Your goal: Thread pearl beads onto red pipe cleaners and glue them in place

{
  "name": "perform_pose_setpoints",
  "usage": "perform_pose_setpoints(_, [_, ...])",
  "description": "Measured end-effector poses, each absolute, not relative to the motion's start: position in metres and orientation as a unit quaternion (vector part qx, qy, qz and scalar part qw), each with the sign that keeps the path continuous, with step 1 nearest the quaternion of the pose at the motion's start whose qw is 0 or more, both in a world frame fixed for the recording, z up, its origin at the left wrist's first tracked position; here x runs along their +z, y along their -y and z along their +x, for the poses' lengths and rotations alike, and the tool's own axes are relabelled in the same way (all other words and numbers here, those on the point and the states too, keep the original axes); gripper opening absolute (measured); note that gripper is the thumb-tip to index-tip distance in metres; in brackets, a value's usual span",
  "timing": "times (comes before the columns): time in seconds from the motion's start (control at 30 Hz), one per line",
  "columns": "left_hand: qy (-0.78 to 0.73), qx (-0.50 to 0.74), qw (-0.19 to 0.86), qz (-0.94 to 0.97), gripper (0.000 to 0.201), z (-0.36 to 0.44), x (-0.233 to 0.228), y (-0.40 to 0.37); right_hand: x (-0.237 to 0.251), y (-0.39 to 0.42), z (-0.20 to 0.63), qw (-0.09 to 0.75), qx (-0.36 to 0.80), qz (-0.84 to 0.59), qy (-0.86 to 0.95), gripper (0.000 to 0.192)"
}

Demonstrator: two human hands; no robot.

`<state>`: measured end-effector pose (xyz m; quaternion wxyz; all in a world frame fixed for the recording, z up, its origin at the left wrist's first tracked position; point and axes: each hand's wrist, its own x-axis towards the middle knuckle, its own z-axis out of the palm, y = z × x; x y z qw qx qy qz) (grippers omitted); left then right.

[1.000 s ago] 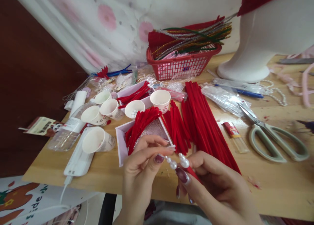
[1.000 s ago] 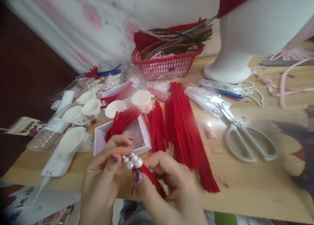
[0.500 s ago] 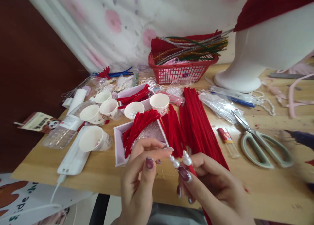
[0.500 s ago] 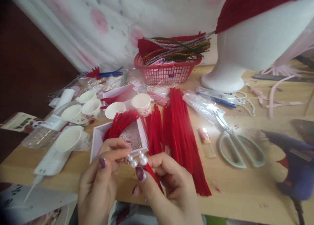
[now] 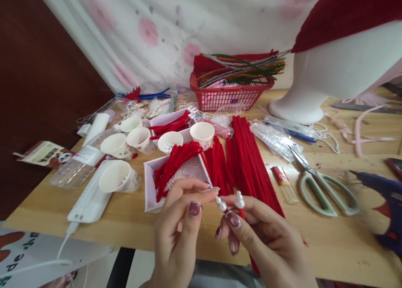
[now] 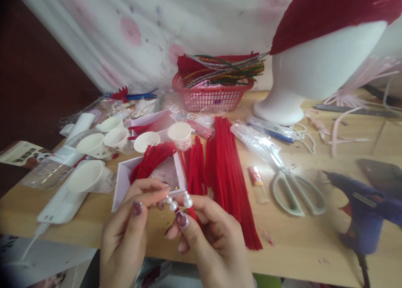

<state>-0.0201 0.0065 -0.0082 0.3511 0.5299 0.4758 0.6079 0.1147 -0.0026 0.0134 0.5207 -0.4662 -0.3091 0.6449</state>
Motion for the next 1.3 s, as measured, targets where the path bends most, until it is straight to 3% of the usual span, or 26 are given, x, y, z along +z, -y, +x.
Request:
perform_pose_setpoints(0.47, [-0.462,0.597,0.374,0.539,0.029,-0.02,-0.007,-0.0041,0.0141,0.0042,0.1178,0.507,0.636,-0.482,0.326,0.022])
perform_pose_setpoints(0.97, [-0.48,0.623,0.391,0.478,0.025,-0.0126,-0.0052,-0.0053,0.0153,0.0038,0.1151,0.523,0.647,-0.463,0.305,0.015])
perform_pose_setpoints(1.3, [-0.446,0.601,0.383,0.542,0.026,-0.0205,-0.0123,-0.0076,0.0123,0.0023,0.1151,0.529,0.651,-0.452,0.305,0.017])
